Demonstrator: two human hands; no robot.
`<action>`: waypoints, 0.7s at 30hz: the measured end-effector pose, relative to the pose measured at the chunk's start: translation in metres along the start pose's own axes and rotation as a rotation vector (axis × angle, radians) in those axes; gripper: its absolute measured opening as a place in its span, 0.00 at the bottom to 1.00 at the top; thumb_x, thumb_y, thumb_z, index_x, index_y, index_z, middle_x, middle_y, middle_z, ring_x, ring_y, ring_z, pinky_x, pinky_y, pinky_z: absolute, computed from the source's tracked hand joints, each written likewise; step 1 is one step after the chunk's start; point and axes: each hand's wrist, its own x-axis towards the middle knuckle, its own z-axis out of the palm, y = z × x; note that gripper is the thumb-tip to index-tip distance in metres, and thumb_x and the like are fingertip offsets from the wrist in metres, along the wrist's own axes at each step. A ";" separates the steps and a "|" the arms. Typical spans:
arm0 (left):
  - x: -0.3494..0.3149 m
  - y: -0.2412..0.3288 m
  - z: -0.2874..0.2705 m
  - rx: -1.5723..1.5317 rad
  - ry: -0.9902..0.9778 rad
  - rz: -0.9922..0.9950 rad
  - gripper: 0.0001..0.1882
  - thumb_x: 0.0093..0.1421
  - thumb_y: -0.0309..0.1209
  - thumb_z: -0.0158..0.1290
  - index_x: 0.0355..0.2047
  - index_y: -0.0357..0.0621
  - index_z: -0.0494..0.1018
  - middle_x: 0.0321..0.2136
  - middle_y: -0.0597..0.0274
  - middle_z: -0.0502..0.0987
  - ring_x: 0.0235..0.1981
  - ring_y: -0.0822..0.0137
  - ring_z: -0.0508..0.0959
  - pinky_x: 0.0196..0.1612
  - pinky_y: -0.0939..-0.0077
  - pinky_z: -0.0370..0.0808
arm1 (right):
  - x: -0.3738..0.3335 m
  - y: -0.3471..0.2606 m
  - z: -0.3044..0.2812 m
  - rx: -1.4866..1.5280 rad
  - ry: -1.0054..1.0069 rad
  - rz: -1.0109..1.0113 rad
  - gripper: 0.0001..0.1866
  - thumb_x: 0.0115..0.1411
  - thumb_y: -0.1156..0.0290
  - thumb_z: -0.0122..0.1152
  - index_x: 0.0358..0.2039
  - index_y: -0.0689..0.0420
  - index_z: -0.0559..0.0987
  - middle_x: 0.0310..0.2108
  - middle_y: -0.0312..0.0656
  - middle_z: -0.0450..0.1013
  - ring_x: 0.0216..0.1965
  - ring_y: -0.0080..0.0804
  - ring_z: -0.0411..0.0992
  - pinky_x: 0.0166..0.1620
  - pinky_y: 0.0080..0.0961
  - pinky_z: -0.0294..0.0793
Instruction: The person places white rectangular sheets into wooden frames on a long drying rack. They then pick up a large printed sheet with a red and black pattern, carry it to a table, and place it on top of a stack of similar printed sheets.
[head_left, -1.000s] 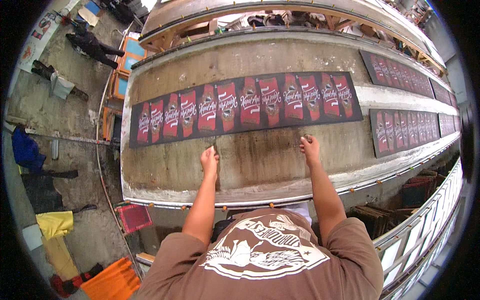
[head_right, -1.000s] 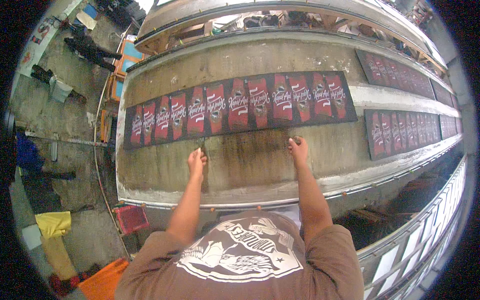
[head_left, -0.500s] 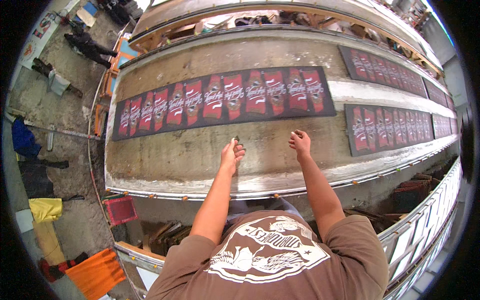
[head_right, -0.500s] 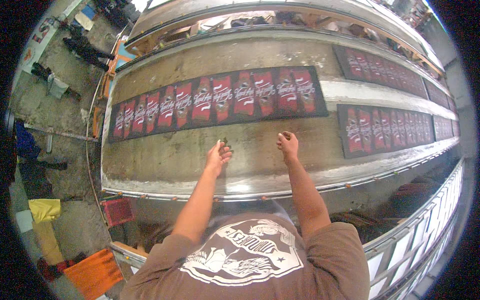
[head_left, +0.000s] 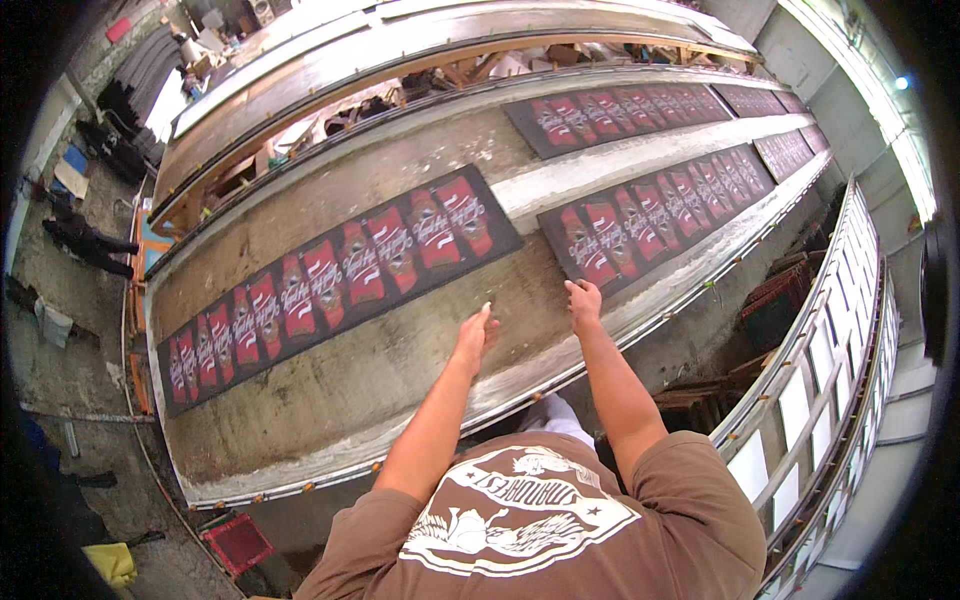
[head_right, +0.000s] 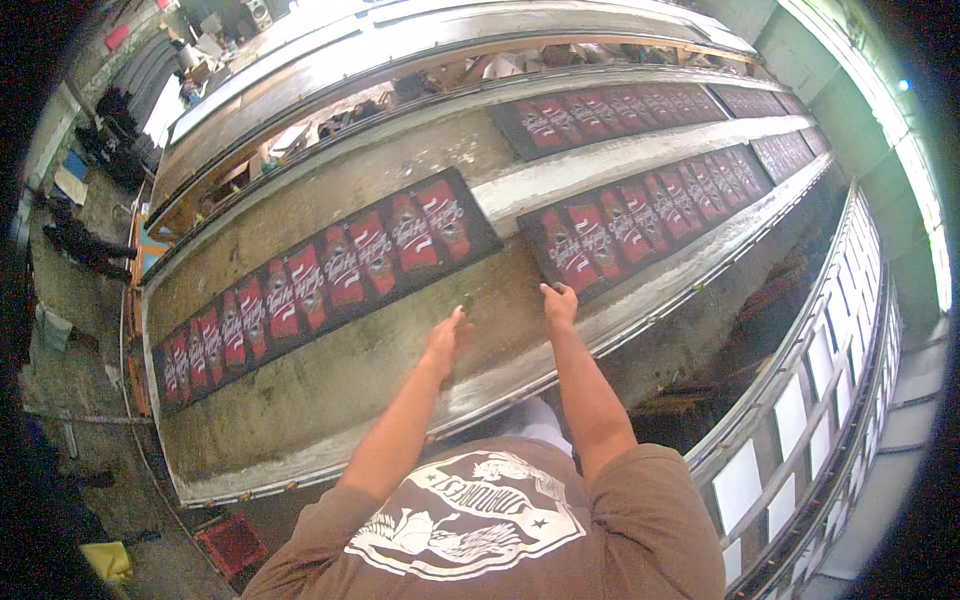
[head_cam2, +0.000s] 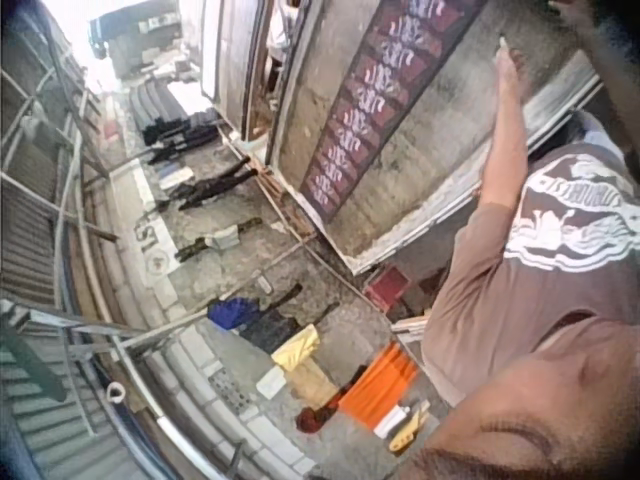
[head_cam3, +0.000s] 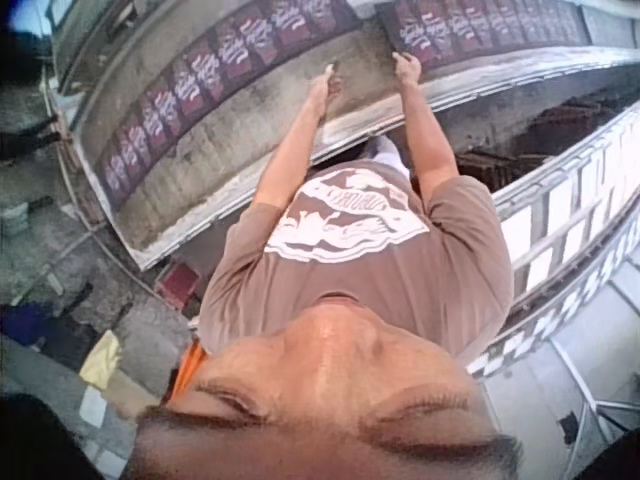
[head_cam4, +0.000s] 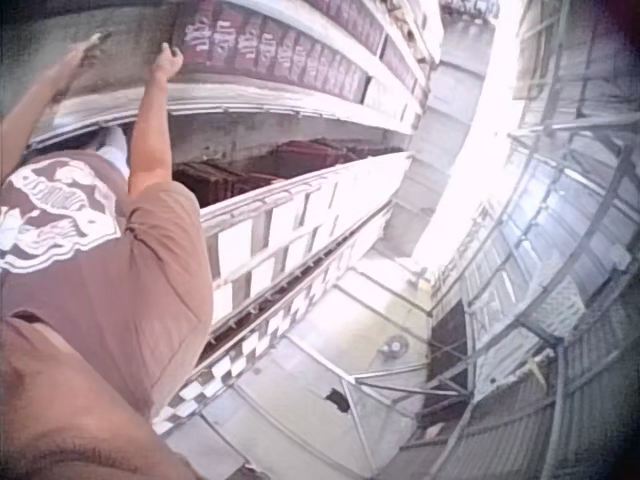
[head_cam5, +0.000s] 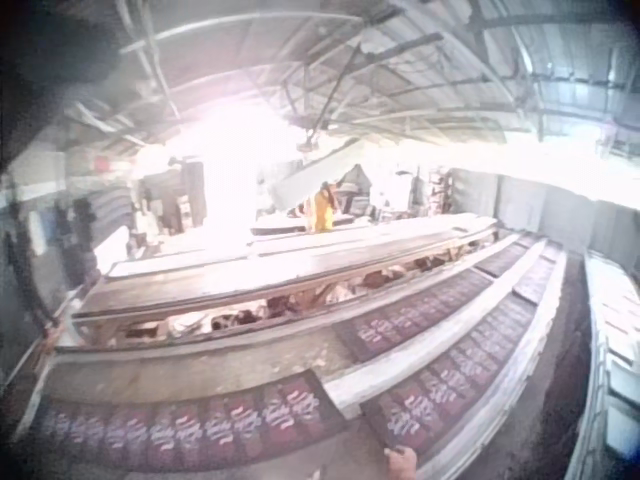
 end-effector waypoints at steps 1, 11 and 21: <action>0.000 0.002 0.024 0.040 -0.018 -0.010 0.29 0.66 0.56 0.52 0.59 0.52 0.71 0.43 0.65 0.78 0.40 0.68 0.77 0.45 0.66 0.72 | 0.026 0.009 -0.013 -0.055 0.097 -0.018 0.31 0.56 0.65 0.72 0.57 0.64 0.74 0.48 0.46 0.76 0.45 0.38 0.75 0.44 0.35 0.77; 0.073 -0.036 0.209 -0.006 0.144 -0.194 0.25 0.65 0.54 0.55 0.54 0.52 0.72 0.41 0.66 0.78 0.35 0.69 0.77 0.40 0.65 0.74 | 0.179 0.025 -0.105 0.314 0.405 0.604 0.21 0.62 0.59 0.67 0.49 0.56 0.73 0.41 0.45 0.73 0.35 0.42 0.73 0.33 0.43 0.74; 0.055 -0.007 0.292 -0.433 0.156 0.168 0.16 0.68 0.37 0.56 0.49 0.40 0.71 0.43 0.56 0.79 0.40 0.59 0.83 0.36 0.61 0.88 | 0.158 -0.018 -0.137 0.530 -0.027 0.365 0.17 0.69 0.56 0.59 0.44 0.58 0.74 0.41 0.39 0.74 0.30 0.31 0.73 0.29 0.33 0.76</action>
